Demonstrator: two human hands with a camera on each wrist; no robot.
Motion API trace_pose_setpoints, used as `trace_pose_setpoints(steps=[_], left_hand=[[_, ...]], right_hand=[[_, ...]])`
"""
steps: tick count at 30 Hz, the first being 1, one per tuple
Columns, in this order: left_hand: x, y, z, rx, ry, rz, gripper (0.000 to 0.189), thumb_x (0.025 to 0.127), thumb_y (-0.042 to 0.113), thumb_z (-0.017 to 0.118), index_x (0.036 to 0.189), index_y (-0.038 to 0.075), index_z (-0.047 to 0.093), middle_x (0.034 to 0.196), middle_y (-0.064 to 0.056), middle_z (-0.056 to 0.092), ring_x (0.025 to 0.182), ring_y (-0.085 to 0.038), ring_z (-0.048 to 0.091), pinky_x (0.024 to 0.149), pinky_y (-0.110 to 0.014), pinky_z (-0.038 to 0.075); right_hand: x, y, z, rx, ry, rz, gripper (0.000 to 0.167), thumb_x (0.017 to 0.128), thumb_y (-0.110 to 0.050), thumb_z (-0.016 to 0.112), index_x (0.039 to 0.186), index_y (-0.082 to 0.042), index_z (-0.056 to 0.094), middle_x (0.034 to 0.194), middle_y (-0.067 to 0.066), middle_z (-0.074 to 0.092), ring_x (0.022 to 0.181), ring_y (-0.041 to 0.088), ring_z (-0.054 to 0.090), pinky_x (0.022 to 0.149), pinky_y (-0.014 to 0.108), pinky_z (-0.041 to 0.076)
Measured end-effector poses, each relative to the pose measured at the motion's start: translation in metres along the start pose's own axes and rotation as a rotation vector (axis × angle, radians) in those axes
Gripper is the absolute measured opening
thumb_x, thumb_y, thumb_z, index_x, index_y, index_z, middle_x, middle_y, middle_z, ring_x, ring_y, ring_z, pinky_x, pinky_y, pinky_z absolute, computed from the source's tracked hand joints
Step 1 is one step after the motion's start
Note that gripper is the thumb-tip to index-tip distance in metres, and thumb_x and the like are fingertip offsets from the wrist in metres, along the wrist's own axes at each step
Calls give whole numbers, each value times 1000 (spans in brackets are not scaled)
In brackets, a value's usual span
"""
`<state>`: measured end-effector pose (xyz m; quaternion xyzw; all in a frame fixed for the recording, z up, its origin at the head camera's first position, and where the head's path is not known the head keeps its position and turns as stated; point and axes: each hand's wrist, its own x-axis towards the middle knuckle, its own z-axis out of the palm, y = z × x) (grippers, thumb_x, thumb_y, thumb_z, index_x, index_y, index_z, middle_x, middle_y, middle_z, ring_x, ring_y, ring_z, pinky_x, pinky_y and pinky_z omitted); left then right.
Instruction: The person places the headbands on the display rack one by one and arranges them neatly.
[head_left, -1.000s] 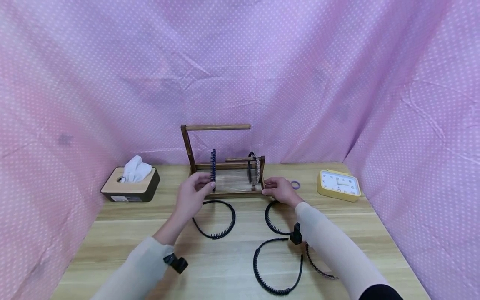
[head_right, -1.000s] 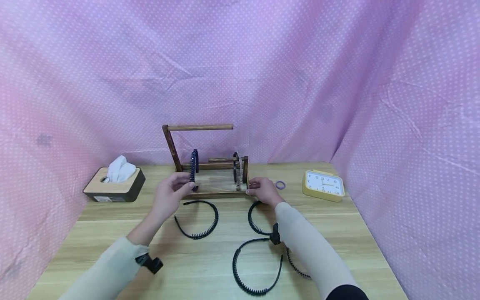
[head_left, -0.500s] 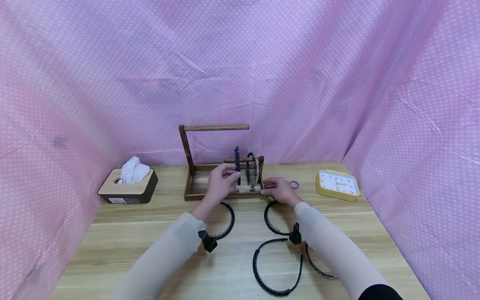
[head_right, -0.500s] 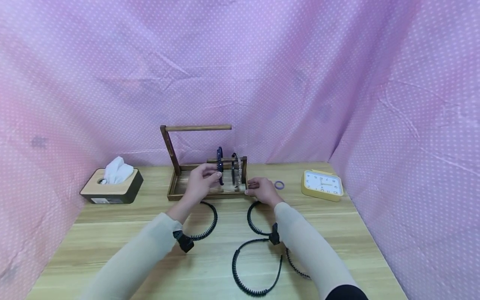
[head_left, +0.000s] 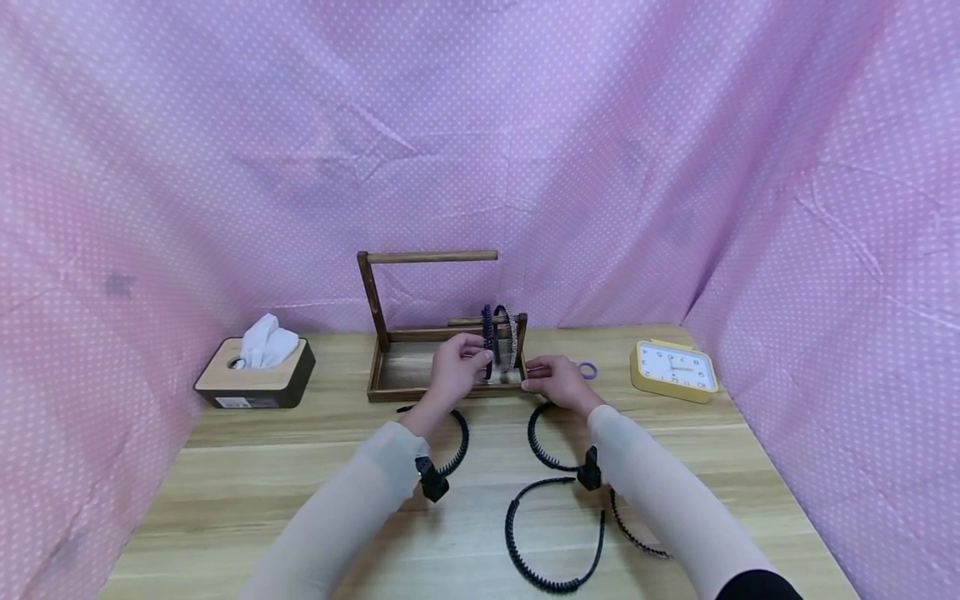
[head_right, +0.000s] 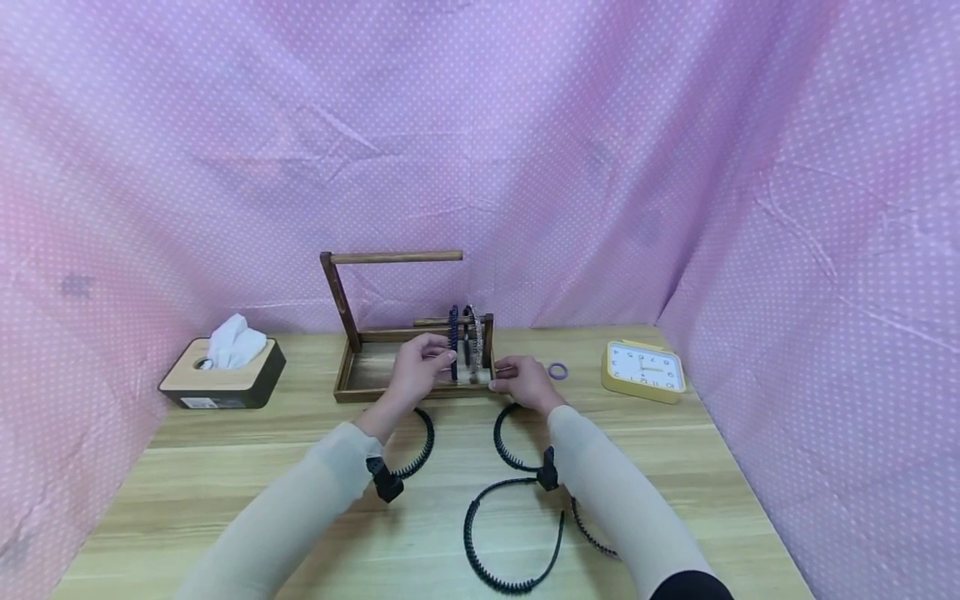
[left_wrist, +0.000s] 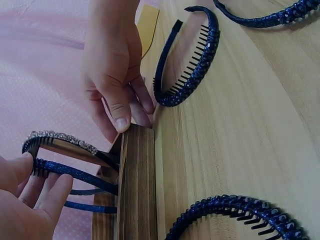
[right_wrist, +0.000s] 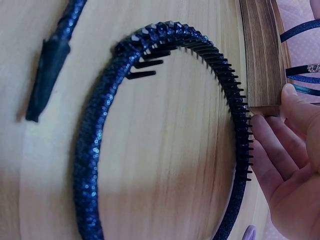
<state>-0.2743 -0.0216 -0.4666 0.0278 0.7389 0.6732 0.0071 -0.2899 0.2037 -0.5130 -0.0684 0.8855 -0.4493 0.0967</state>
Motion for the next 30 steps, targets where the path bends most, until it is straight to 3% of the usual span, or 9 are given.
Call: trace_pose_setpoints(steps=[7, 13, 21, 27, 30], left_hand=[[3, -2, 1, 20, 10, 2, 25, 95, 4, 72, 119, -4, 68, 104, -19, 72, 94, -40, 72, 84, -58, 61], [4, -6, 3, 19, 7, -15, 27, 96, 5, 72, 121, -1, 67, 107, -16, 70, 95, -36, 71, 87, -58, 60], [1, -1, 2, 41, 7, -30, 27, 96, 9, 73, 122, 2, 67, 109, -15, 70, 102, -46, 68, 82, -52, 62], [2, 0, 2, 57, 6, -30, 30, 95, 9, 74, 124, 2, 67, 110, -16, 71, 100, -44, 70, 83, -54, 62], [2, 1, 1, 81, 5, -24, 32, 95, 11, 75, 125, 2, 68, 112, -16, 71, 101, -41, 70, 80, -47, 63]], right_hand=[[0, 1, 1, 1, -1, -1, 42, 94, -15, 76, 132, -1, 66, 123, 16, 73, 115, 30, 70, 95, 39, 59], [-1, 0, 2, 7, -7, 8, 43, 94, -16, 76, 134, -3, 65, 125, 16, 73, 116, 30, 69, 94, 39, 60], [-1, 0, 1, 9, -10, 9, 44, 95, -16, 76, 134, -2, 65, 125, 15, 73, 117, 30, 69, 96, 40, 59], [-1, -1, 1, 10, -3, 16, 43, 95, -16, 76, 134, -3, 65, 124, 14, 73, 116, 29, 69, 96, 40, 59], [0, 0, 1, 7, -1, 20, 42, 95, -16, 76, 134, -4, 65, 124, 13, 73, 116, 29, 69, 96, 40, 59]])
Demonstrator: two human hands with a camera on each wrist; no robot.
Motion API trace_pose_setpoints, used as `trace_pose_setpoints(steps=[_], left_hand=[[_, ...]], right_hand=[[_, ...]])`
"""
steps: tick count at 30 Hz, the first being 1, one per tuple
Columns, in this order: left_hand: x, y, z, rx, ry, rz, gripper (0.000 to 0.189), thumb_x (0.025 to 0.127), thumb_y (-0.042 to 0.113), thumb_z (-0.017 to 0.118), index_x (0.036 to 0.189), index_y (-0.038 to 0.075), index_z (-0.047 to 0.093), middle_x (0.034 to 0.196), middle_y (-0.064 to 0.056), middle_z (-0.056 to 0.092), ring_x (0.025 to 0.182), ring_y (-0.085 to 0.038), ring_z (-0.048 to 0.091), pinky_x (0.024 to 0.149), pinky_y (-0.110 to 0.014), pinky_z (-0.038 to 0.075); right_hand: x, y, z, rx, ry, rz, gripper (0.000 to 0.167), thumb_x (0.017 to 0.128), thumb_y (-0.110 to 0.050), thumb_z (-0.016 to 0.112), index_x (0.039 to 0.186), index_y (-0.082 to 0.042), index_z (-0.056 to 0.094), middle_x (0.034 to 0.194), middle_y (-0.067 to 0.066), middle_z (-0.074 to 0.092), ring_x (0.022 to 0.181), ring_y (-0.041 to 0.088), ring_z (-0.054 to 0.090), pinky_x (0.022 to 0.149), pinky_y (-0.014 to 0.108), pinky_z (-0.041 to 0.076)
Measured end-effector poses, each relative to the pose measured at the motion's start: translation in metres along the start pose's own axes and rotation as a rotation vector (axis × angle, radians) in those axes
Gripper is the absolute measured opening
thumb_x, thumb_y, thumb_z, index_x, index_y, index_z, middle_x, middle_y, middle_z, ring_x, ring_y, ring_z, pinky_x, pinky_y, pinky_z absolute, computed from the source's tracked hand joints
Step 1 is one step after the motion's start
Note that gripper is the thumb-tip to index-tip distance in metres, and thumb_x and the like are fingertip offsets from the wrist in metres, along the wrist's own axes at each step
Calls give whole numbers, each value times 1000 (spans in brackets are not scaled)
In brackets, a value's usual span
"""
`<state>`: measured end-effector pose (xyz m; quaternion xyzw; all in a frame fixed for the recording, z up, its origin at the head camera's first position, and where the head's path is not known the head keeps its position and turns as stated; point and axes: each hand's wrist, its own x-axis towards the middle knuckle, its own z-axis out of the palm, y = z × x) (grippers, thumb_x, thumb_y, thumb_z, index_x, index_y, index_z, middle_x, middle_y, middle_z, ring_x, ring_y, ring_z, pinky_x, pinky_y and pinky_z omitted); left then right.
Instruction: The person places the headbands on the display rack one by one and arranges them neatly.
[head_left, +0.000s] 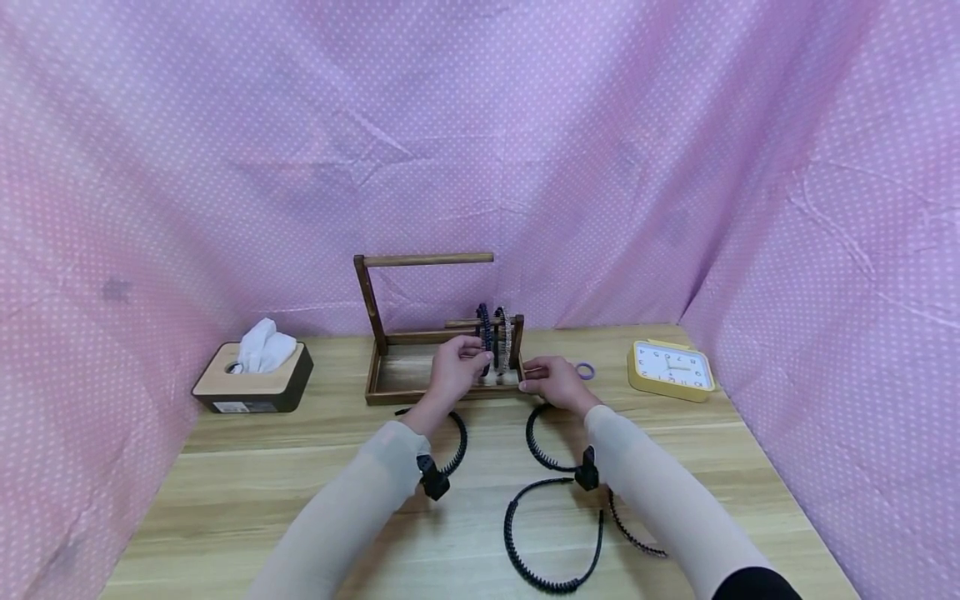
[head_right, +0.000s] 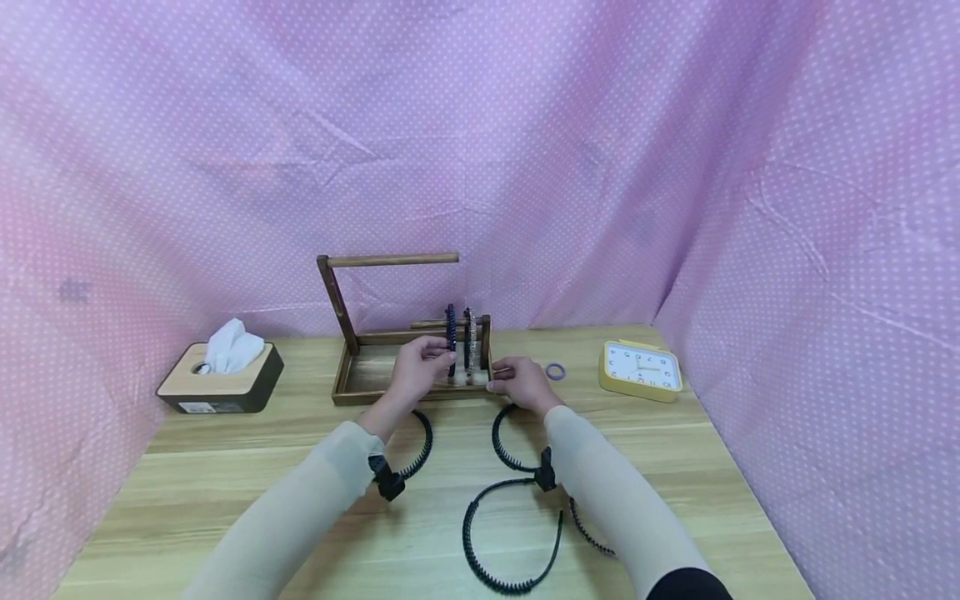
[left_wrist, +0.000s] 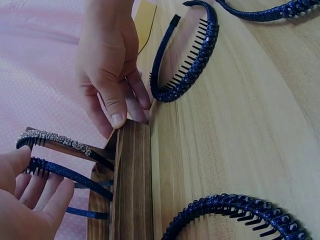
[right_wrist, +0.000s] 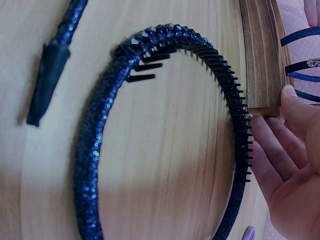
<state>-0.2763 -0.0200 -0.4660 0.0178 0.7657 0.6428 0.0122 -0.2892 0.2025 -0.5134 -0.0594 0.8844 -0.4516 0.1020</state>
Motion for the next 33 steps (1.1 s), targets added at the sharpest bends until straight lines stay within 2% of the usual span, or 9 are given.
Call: trace_pose_setpoints(steps=[4, 8, 10, 14, 18, 21, 25, 30, 33], left_hand=[[-2, 0, -4, 64, -15, 26, 38, 94, 15, 77, 129, 3, 67, 118, -15, 72, 105, -34, 70, 81, -35, 62], [-7, 4, -16, 120, -22, 69, 46, 94, 19, 78, 134, 3, 64, 125, -15, 70, 114, -31, 68, 93, -40, 59], [-12, 8, -25, 138, -9, 86, 47, 93, 21, 78, 135, 4, 63, 126, -14, 69, 117, -32, 66, 96, -44, 58], [-24, 15, -47, 185, 15, 132, 44, 93, 23, 78, 131, 7, 63, 124, -12, 68, 114, -30, 65, 95, -44, 58], [-41, 13, -68, 256, -36, 169, 41, 93, 20, 78, 128, 5, 64, 118, -13, 70, 106, -28, 67, 93, -42, 58], [-56, 4, -80, 318, -118, 175, 41, 92, 18, 78, 129, 4, 65, 115, -13, 71, 102, -25, 68, 92, -39, 59], [-78, -16, -90, 377, -221, 157, 40, 91, 16, 79, 127, 3, 66, 114, -14, 72, 98, -20, 68, 87, -34, 59], [-103, -44, -99, 448, -300, 132, 41, 90, 17, 80, 126, 3, 67, 111, -12, 70, 95, -16, 66, 84, -29, 58], [-115, -58, -101, 515, -340, 155, 43, 88, 17, 81, 126, 3, 67, 109, -8, 70, 96, -16, 65, 84, -29, 59]], right_hand=[[1, -1, 1, -7, 2, 0, 41, 95, -16, 75, 134, -4, 66, 124, 13, 73, 115, 28, 69, 96, 40, 59], [1, -1, 1, -8, -6, -15, 42, 96, -14, 74, 134, -2, 65, 124, 15, 73, 116, 29, 69, 95, 39, 59], [1, -1, 1, -6, -11, -13, 42, 96, -15, 74, 135, -2, 64, 125, 15, 73, 116, 29, 69, 95, 39, 59], [0, -3, 0, -3, -9, 1, 43, 96, -16, 75, 135, -4, 64, 126, 14, 72, 117, 29, 68, 96, 40, 59], [0, -3, 0, 0, -15, -8, 43, 96, -16, 75, 136, -3, 64, 126, 15, 72, 117, 30, 68, 96, 40, 59], [0, -2, -1, -10, -15, -25, 44, 96, -15, 74, 136, -1, 63, 126, 16, 72, 118, 31, 68, 97, 41, 59], [-2, -1, -1, -19, -6, -28, 44, 95, -15, 75, 135, 1, 63, 125, 17, 72, 118, 32, 68, 98, 41, 58], [-3, -1, -1, -3, -12, -26, 46, 95, -15, 75, 135, 1, 62, 126, 18, 71, 118, 32, 68, 99, 41, 58], [-2, 1, -2, -12, -21, -48, 46, 96, -15, 74, 136, 3, 61, 127, 19, 71, 119, 34, 67, 99, 42, 58]])
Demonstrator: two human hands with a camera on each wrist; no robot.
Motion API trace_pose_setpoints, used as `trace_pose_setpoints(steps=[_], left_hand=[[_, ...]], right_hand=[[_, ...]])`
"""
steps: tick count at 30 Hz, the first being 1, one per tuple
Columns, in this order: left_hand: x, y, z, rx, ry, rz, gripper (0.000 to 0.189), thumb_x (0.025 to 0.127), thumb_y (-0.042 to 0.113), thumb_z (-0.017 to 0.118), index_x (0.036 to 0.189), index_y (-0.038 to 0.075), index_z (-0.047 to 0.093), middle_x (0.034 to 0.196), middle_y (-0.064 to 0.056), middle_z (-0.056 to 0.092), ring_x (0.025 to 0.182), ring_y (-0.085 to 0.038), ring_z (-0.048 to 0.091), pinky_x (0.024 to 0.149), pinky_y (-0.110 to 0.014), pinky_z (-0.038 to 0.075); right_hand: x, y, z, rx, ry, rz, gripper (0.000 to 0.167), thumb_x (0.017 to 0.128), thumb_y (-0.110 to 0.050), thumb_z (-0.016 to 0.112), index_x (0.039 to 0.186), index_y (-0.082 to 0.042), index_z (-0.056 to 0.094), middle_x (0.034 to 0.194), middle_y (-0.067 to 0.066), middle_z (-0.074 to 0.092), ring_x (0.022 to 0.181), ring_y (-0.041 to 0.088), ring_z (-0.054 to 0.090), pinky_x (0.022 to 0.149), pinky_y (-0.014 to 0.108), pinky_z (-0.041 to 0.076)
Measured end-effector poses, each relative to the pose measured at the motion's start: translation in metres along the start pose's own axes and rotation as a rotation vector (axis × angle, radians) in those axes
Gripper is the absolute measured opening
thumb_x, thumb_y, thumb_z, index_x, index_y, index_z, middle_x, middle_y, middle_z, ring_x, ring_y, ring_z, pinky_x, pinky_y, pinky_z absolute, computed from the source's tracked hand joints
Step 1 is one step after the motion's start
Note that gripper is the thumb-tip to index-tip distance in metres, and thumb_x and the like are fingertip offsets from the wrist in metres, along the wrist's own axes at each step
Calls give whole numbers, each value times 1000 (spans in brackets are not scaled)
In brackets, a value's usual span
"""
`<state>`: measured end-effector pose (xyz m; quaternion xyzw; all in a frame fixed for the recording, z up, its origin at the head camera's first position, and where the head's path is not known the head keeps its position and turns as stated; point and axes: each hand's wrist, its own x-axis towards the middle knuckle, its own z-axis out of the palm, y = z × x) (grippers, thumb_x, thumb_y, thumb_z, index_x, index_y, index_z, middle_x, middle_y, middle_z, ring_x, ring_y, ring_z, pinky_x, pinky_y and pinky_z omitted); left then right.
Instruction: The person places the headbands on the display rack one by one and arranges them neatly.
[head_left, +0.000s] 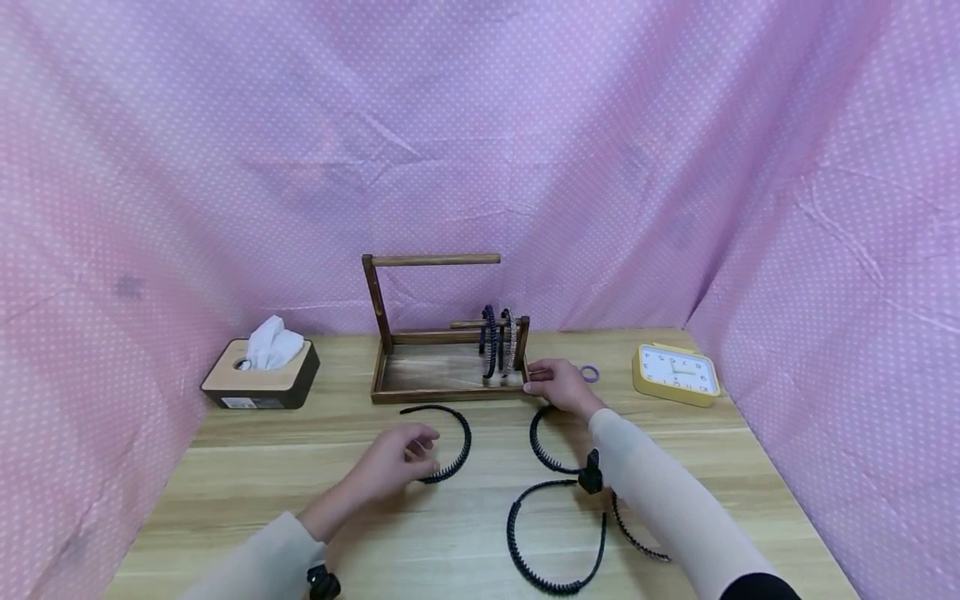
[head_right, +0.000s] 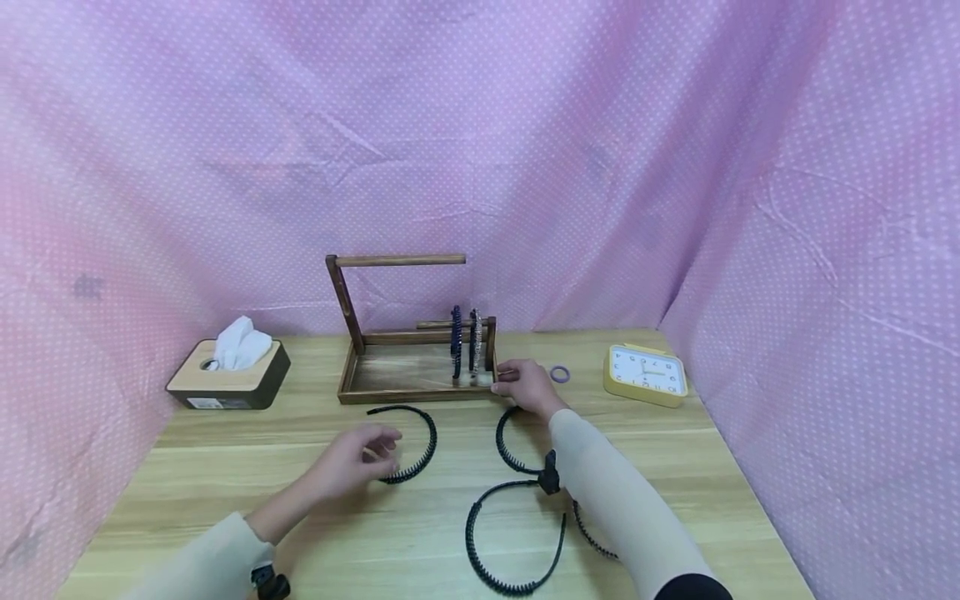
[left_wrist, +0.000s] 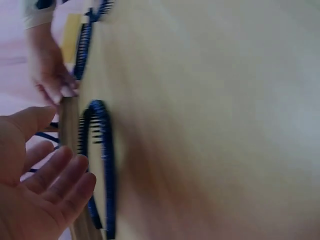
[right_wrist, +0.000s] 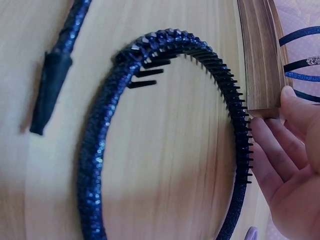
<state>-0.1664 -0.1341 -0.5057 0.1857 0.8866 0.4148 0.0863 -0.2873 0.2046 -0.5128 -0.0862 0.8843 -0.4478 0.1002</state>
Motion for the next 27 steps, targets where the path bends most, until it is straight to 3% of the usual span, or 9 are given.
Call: trace_pose_setpoints(steps=[4, 9, 16, 22, 27], left_hand=[[-10, -7, 9, 127, -31, 59, 41, 88, 19, 82, 125, 6, 69, 111, -4, 71, 98, -17, 66, 86, -34, 59], [-11, -7, 12, 256, -29, 132, 36, 88, 20, 81, 121, 9, 71, 113, -2, 72, 99, -16, 67, 88, -39, 59], [-12, -8, 15, 298, -77, 165, 34, 89, 22, 81, 120, 11, 73, 109, 3, 72, 100, -12, 65, 92, -38, 58], [-12, -14, 19, 336, -73, 158, 33, 88, 25, 81, 119, 14, 74, 113, 4, 74, 110, -17, 65, 100, -42, 54], [-11, -16, 20, 371, -75, 159, 32, 88, 25, 81, 117, 14, 75, 111, 5, 74, 108, -16, 65, 97, -41, 55]], right_hand=[[1, 3, -3, -36, -13, -26, 45, 97, -16, 73, 136, 2, 61, 127, 19, 70, 118, 35, 67, 99, 44, 57], [-2, 5, -7, -38, -32, -40, 44, 98, -16, 71, 136, 3, 60, 127, 20, 69, 116, 36, 67, 98, 45, 58], [-3, 7, -10, -18, -59, -58, 46, 98, -19, 72, 137, 1, 61, 128, 20, 70, 119, 35, 66, 96, 44, 58], [3, 11, -10, -2, -88, -67, 46, 98, -19, 73, 138, 1, 61, 130, 20, 69, 120, 34, 66, 91, 39, 60], [5, 10, -9, -1, -89, -60, 46, 98, -18, 72, 138, 1, 60, 130, 20, 69, 120, 33, 66, 87, 35, 60]])
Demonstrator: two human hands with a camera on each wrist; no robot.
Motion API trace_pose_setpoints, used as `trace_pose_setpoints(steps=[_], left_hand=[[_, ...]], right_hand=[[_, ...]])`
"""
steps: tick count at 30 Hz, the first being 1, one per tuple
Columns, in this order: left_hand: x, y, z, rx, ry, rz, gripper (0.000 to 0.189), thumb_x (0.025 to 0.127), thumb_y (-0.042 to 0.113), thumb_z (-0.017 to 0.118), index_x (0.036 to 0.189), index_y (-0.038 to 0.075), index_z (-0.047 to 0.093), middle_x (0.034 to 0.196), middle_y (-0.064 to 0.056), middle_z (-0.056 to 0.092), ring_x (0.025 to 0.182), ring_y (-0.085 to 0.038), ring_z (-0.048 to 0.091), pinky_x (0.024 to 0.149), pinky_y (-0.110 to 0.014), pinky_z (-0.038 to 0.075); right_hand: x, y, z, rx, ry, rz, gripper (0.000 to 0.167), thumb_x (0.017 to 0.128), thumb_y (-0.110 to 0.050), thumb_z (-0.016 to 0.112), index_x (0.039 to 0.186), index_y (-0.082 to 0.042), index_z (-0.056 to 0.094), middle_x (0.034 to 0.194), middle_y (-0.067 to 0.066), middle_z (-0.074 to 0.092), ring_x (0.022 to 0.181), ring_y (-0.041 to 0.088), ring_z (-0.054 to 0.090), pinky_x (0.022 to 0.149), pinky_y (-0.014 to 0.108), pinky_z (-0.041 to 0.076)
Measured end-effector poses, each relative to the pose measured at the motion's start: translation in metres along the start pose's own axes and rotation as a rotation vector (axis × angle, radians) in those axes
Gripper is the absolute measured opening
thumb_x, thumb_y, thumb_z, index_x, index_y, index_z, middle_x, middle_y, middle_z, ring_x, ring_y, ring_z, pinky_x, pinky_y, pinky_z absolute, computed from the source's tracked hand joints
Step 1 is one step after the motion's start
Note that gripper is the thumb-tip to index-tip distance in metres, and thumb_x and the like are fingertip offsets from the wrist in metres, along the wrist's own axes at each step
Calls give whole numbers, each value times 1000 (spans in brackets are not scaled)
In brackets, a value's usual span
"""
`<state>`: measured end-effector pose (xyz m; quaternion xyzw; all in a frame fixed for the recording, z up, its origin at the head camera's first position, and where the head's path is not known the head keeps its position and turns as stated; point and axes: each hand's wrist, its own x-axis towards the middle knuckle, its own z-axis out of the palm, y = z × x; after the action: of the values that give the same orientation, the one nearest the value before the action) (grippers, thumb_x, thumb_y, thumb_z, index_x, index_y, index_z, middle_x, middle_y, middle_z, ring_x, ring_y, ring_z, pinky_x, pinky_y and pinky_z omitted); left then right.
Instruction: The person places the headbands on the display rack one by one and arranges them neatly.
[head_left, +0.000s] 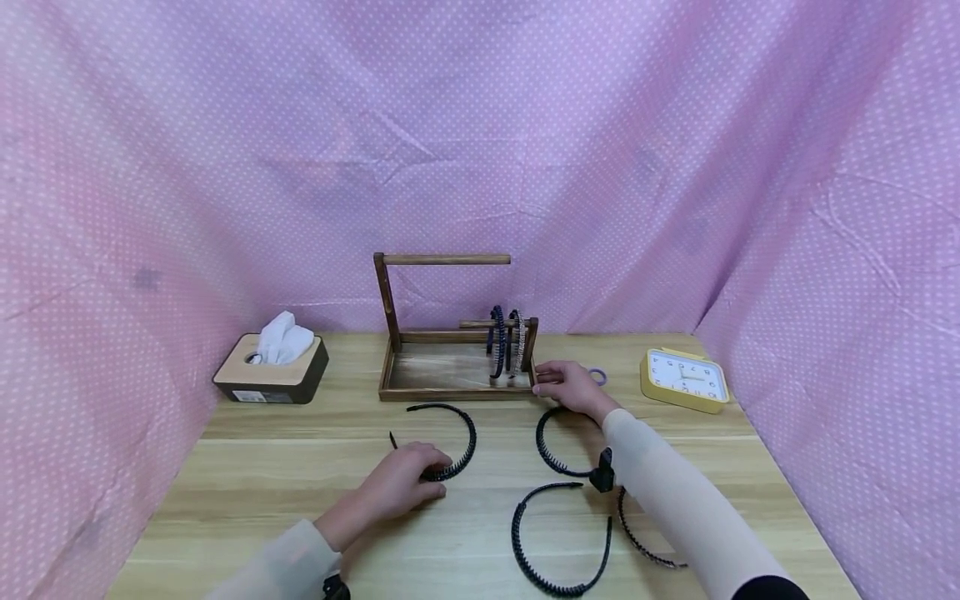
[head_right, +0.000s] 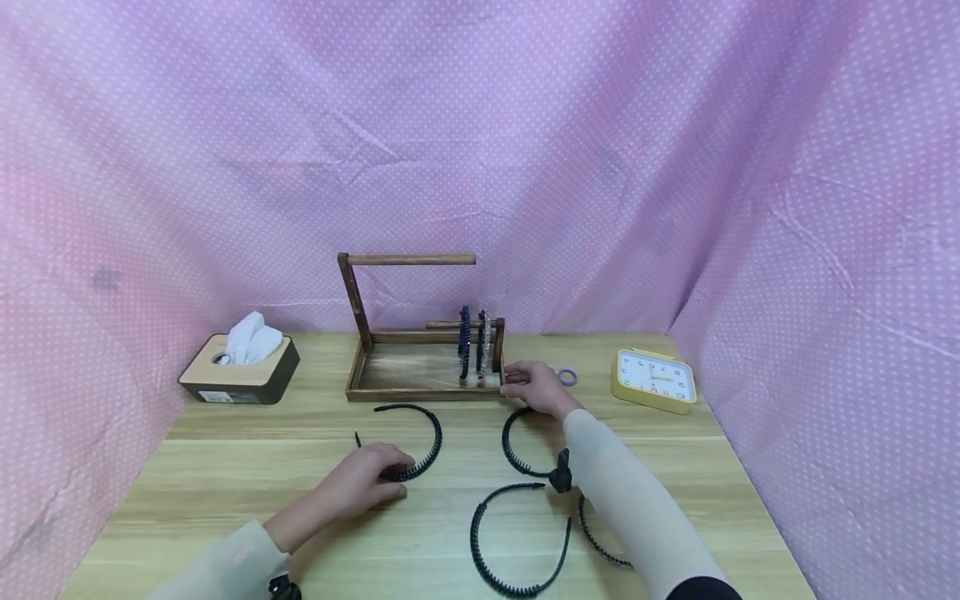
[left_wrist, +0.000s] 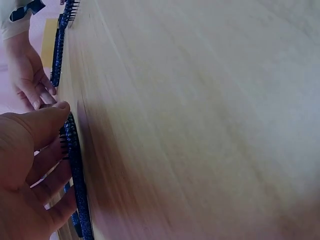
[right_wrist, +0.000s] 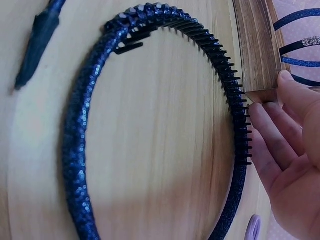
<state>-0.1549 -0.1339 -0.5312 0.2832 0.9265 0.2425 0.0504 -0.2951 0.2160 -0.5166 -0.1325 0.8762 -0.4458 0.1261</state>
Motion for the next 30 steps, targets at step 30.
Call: trace_pose_setpoints(steps=[30], left_hand=[[-15, 14, -17, 127, 207, 84, 14, 87, 22, 82, 100, 19, 78, 92, 10, 71, 87, -10, 66, 79, -33, 59]], right_hand=[[-1, -4, 3, 31, 15, 51, 45, 98, -14, 72, 139, 0, 60, 131, 20, 69, 119, 31, 66, 81, 28, 58]])
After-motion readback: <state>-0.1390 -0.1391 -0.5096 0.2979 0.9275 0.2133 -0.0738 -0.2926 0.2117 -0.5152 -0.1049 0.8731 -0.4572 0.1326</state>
